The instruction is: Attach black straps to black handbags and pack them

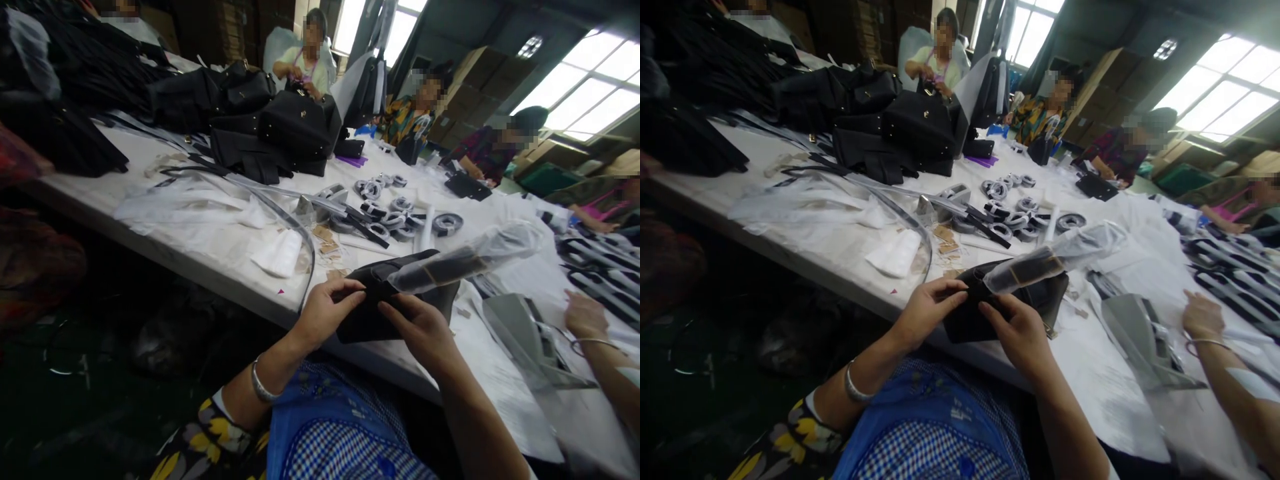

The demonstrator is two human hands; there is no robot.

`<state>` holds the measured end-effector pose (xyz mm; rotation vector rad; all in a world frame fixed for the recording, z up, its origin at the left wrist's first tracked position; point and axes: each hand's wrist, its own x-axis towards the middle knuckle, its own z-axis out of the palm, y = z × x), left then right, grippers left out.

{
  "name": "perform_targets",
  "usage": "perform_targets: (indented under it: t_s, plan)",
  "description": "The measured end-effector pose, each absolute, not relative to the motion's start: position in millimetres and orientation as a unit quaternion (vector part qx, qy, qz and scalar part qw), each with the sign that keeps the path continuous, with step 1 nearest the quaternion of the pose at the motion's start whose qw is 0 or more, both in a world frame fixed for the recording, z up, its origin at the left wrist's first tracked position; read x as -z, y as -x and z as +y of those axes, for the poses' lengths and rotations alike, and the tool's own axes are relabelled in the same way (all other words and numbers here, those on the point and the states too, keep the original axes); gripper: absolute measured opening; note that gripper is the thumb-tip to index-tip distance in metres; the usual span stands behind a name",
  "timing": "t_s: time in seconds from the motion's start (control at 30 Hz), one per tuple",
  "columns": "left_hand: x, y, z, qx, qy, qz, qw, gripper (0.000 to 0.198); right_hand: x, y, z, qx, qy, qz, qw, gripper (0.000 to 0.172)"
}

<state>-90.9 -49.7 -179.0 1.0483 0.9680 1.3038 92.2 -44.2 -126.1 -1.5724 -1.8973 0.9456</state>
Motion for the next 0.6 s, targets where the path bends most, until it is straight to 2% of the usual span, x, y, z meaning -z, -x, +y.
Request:
perform_targets:
  t_s: [0.1, 0.23, 0.37, 0.47, 0.6]
  plan:
    - [177.1, 87.8, -50.2, -0.558, -0.456, 0.416, 0.555, 0.027, 127.8, -94.7, -43.8, -0.357, 0.581, -0.686, 0.253, 0.029]
    - [173.1, 84.7, -51.9, -0.566, -0.516, 0.445, 0.464, 0.02, 127.6, -93.1, -44.9, -0.345, 0.598, -0.677, 0.253, 0.036]
    - [169.5, 86.1, -49.4, -0.565, -0.554, 0.447, 0.418, 0.018, 127.2, -89.6, -44.5, -0.299, 0.612, -0.684, 0.262, 0.043]
    - [167.8, 89.5, -45.0, -0.558, -0.574, 0.439, 0.409, 0.018, 128.1, -88.3, -43.4, -0.258, 0.612, -0.698, 0.268, 0.044]
    - [164.9, 96.2, -38.3, -0.523, -0.599, 0.422, 0.435, 0.02, 127.8, -87.5, -43.6, -0.27, 0.595, -0.707, 0.27, 0.04]
